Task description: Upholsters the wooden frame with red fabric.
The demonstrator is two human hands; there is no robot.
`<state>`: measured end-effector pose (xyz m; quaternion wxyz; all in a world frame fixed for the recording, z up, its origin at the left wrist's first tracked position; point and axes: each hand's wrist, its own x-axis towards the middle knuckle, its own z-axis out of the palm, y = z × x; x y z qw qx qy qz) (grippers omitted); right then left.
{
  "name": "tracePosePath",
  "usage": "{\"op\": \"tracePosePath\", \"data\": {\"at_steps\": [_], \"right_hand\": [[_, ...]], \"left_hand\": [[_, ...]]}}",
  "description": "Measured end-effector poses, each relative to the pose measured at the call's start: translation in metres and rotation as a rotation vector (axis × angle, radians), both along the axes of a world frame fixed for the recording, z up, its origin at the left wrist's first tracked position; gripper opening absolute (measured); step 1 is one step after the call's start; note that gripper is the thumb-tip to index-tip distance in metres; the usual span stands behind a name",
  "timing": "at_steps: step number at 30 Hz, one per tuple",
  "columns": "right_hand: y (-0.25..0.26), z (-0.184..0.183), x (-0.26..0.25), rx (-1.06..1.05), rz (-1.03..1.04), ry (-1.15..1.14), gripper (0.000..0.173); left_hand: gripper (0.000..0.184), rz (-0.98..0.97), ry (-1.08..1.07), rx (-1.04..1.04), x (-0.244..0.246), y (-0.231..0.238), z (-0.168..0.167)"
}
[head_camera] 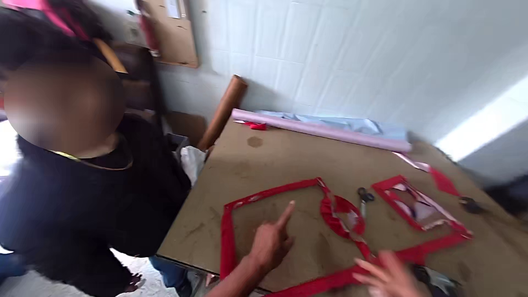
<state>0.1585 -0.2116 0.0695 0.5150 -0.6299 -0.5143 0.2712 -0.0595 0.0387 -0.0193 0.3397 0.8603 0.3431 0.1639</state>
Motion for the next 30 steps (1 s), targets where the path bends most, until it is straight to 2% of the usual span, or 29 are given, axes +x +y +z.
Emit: {"op": "tracePosePath", "data": {"at_steps": [1,2,4,6,9,11,14,17,19,21,23,30], "right_hand": [[0.033,-0.038,-0.044,-0.007,0.035,0.01,0.064],[0.058,-0.061,-0.078,0.002,0.024,-0.043,0.061],[0.099,-0.076,-0.109,0.077,-0.045,-0.197,0.063],[0.119,-0.081,-0.115,0.136,-0.067,-0.313,0.068],[0.132,-0.086,-0.119,0.126,-0.004,-0.439,0.066],[0.132,-0.092,-0.126,0.097,0.035,-0.543,0.064],[0.134,-0.096,-0.136,0.07,0.078,-0.72,0.062],[0.135,-0.099,-0.148,0.059,0.148,-0.871,0.068],[0.136,-0.101,-0.152,0.042,0.163,-0.949,0.07],[0.14,-0.103,-0.158,0.046,0.169,-0.999,0.072],[0.138,-0.098,-0.164,0.075,0.163,-1.019,0.073],[0.129,-0.043,-0.166,0.102,0.245,-0.984,0.069]], "left_hand": [[0.085,0.003,0.034,0.1,0.007,0.001,0.008],[0.085,0.002,0.059,0.16,0.012,-0.001,0.012],[0.085,0.05,0.064,0.255,0.018,-0.004,0.011],[0.086,0.114,0.05,0.299,0.015,-0.009,0.001],[0.09,0.156,0.004,0.149,0.001,-0.018,-0.003],[0.1,0.139,-0.098,0.003,-0.011,-0.023,-0.012],[0.108,0.023,-0.432,-0.154,-0.028,-0.02,-0.043],[0.115,-0.123,-0.675,-0.234,-0.045,-0.008,-0.069],[0.122,-0.21,-0.754,-0.291,-0.052,0.001,-0.08],[0.12,-0.252,-0.784,-0.306,-0.059,0.008,-0.086],[0.116,-0.3,-0.798,-0.324,-0.068,0.006,-0.078],[0.112,-0.4,-0.756,-0.193,-0.081,0.009,-0.025]]}}
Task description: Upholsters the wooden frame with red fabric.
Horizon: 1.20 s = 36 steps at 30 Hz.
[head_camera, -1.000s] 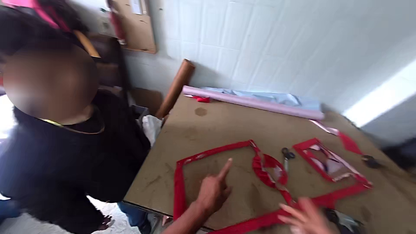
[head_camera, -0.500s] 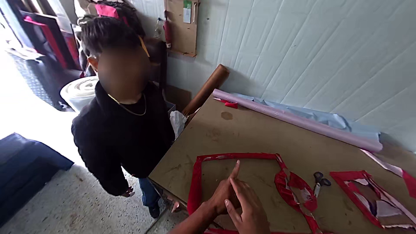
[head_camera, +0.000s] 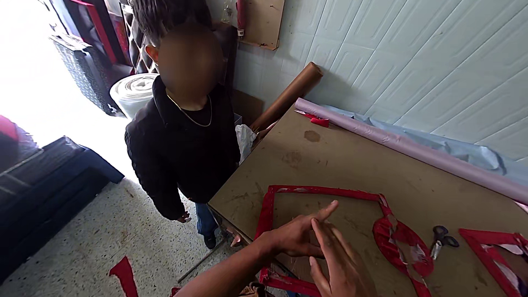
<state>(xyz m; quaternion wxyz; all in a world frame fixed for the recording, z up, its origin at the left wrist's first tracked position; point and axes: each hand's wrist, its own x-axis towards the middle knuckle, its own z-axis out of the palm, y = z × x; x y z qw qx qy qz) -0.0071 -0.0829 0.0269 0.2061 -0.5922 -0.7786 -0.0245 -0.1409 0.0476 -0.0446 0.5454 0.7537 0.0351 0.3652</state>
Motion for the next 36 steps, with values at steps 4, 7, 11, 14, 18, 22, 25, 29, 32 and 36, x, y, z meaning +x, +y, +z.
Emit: {"op": "tracePosePath", "data": {"at_steps": [4,7,11,14,18,22,25,29,32,36], "right_hand": [[0.001,0.01,0.001,-0.049,-0.013,-0.01,0.071],[0.002,0.009,0.003,-0.084,-0.028,0.0,0.072],[0.018,0.006,0.017,-0.158,-0.002,0.168,0.067],[0.029,-0.008,0.04,-0.127,0.074,0.717,0.05],[0.008,-0.042,0.038,-0.333,0.345,1.488,0.058],[-0.001,-0.09,0.027,-0.758,0.608,1.781,0.076],[0.007,-0.098,0.024,-0.862,0.629,1.796,0.083],[0.019,-0.103,0.029,-0.91,0.675,1.799,0.086],[0.02,-0.095,0.032,-0.921,0.78,1.81,0.088],[0.019,-0.09,0.033,-0.874,0.828,1.8,0.088]], "left_hand": [[0.108,-0.029,-0.017,-0.014,0.001,0.004,0.012],[0.109,-0.018,-0.009,-0.009,0.004,0.004,0.021],[0.1,-0.04,-0.01,-0.16,0.007,0.01,0.024],[0.085,-0.084,-0.21,-0.551,0.012,0.018,0.009],[0.12,-0.258,-0.562,-0.952,0.037,0.052,-0.035],[0.132,-0.372,-0.53,-0.964,0.043,0.055,-0.028],[0.129,-0.456,-0.422,-0.921,0.053,0.046,-0.013],[0.13,-0.526,-0.276,-0.832,0.062,0.037,-0.003],[0.135,-0.476,-0.15,-0.595,0.06,0.036,0.013],[0.131,-0.265,0.066,-0.181,0.042,0.04,0.052]]}}
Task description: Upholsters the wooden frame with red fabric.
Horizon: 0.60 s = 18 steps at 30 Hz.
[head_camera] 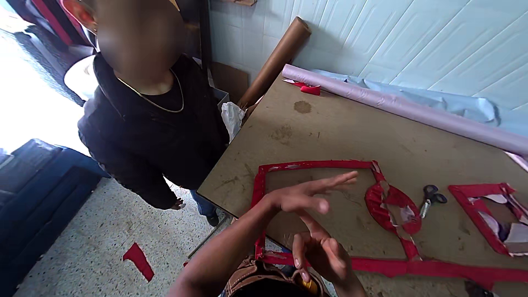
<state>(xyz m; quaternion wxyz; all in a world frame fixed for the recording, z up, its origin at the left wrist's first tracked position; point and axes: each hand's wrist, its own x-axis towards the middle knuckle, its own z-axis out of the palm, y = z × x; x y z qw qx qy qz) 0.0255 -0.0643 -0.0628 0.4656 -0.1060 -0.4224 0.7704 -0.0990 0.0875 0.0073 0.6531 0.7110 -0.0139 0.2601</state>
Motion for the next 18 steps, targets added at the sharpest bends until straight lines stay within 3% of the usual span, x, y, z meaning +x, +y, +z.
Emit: {"op": "tracePosePath", "data": {"at_steps": [3,5,7,9,12,15,18], "right_hand": [[0.005,-0.012,-0.003,0.013,-0.292,-0.172,0.078],[0.01,-0.011,-0.024,-0.029,-0.499,-0.255,0.072],[0.023,-0.012,-0.05,-0.147,-0.769,-0.322,0.06],[0.035,-0.013,-0.063,-0.218,-0.899,-0.373,0.054],[0.039,-0.01,-0.07,-0.212,-0.936,-0.484,0.054],[0.04,-0.005,-0.073,-0.214,-0.971,-0.588,0.042],[0.038,-0.006,-0.056,-0.331,-0.817,-0.59,0.053]], "left_hand": [[0.105,0.397,0.2,0.717,-0.005,0.007,0.011],[0.097,0.595,0.224,0.89,-0.001,0.003,-0.004],[0.096,0.731,0.222,0.913,0.002,0.004,-0.022],[0.095,0.807,0.183,0.887,0.005,0.009,-0.033],[0.093,0.874,0.169,0.785,0.001,0.012,-0.043],[0.094,0.851,0.21,0.691,-0.002,0.01,-0.049],[0.094,0.782,0.244,0.561,0.001,0.011,-0.072]]}}
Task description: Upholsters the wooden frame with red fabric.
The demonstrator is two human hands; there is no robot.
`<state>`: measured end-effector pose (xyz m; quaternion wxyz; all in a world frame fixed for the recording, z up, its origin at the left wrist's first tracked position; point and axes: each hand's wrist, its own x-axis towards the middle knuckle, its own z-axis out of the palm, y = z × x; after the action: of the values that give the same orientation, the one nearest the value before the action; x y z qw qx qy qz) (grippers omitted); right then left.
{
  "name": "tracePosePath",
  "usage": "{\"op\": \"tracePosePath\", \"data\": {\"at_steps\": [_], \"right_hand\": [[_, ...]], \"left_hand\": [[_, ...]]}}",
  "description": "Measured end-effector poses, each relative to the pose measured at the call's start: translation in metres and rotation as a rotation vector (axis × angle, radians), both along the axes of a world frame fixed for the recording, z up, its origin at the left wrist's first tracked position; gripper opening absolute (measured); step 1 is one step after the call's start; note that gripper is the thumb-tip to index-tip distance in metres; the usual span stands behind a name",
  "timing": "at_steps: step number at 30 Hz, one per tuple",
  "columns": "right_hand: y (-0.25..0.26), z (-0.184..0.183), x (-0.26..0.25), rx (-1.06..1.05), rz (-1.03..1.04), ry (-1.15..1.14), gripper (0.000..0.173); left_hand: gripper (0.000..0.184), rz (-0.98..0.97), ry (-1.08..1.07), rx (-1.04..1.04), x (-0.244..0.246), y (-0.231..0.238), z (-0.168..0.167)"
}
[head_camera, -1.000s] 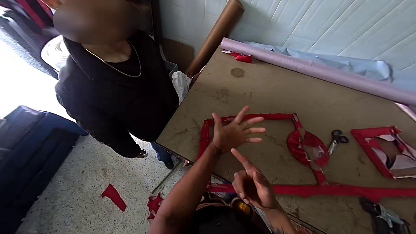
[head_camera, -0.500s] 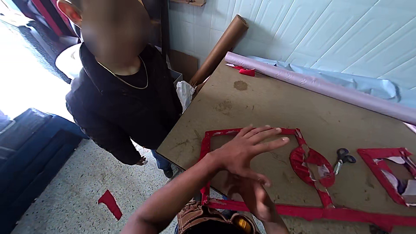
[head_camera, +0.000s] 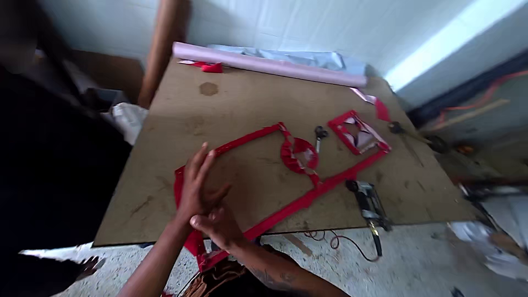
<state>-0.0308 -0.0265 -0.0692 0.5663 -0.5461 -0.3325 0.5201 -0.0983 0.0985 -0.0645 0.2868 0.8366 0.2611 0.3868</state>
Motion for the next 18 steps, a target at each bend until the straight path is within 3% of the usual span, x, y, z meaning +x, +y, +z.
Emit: {"op": "tracePosePath", "data": {"at_steps": [3,5,8,11,14,18], "right_hand": [[-0.029,-0.01,0.04,-0.129,0.166,0.034,0.084],[-0.067,-0.028,0.082,-0.175,0.117,-0.033,0.085],[-0.143,-0.069,0.177,-0.191,-0.205,-0.117,0.065],[-0.237,-0.095,0.301,-0.297,-0.558,-0.318,0.046],[-0.314,-0.098,0.419,-0.446,-0.787,-0.637,0.046],[-0.343,-0.116,0.513,-0.533,-0.765,-1.072,0.053]], "left_hand": [[0.078,-0.143,0.044,-0.474,-0.018,-0.001,-0.032],[0.064,-0.051,0.078,-0.649,-0.041,-0.005,-0.057],[0.054,0.339,0.116,-0.579,-0.075,-0.027,-0.086],[0.052,0.515,0.165,-0.594,-0.093,-0.061,-0.097],[0.046,0.528,0.268,-0.5,-0.072,-0.08,-0.099],[0.041,0.391,0.339,-0.426,0.027,-0.087,-0.085]]}}
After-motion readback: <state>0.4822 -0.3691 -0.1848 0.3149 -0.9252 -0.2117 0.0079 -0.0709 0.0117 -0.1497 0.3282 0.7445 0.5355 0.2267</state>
